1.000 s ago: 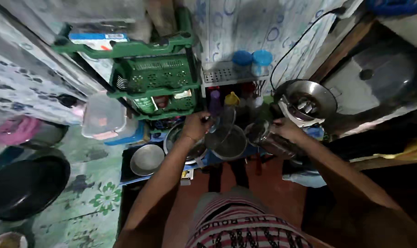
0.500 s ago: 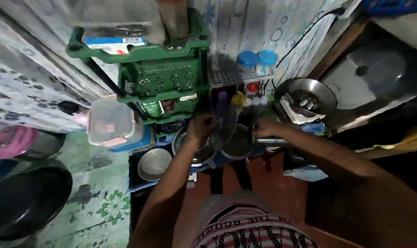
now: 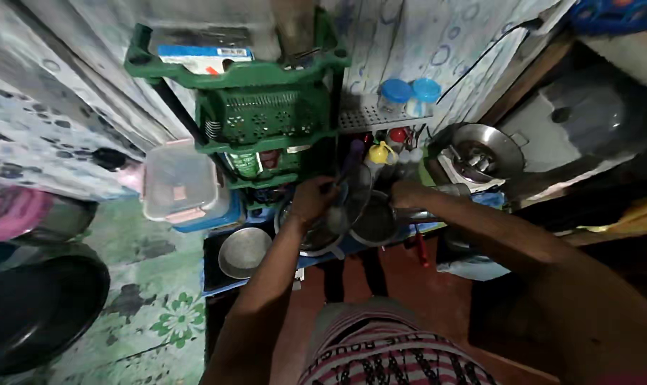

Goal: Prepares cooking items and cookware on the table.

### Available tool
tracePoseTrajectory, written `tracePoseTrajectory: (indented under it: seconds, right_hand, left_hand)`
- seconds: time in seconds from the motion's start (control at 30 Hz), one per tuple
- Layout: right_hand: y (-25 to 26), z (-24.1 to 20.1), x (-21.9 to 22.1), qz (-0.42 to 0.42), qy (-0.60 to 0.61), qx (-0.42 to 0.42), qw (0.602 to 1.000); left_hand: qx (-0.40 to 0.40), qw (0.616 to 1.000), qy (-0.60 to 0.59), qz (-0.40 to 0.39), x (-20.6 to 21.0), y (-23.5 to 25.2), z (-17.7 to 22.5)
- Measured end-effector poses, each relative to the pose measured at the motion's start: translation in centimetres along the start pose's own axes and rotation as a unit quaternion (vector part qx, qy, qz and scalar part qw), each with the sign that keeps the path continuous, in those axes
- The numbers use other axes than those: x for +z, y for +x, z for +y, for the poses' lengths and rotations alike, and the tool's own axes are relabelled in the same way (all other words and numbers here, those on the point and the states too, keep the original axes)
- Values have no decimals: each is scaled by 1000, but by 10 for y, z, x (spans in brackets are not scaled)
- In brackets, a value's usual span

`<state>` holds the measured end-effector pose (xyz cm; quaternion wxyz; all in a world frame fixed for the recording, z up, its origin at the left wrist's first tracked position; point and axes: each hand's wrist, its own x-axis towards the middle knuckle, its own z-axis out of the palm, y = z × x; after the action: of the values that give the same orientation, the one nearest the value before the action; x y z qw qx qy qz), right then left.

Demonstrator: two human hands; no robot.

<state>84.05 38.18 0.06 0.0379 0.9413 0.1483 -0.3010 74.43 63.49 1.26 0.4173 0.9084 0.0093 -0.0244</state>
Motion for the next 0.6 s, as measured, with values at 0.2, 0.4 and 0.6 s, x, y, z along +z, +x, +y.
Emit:
tracePoseTrajectory:
  seconds: [0.2, 0.4, 0.6]
  right_hand:
    - [-11, -16, -6, -25, -16, 8, 1000]
    - [-15, -21, 3, 1, -9, 4, 1000]
    - [-19, -30, -9, -30, -22, 21, 999]
  left_hand:
    - [-7, 1000, -8, -8, -2, -1, 1]
    - [-21, 1000, -12, -8, -2, -3, 2]
    - [-15, 1000, -18, -9, -1, 0, -4]
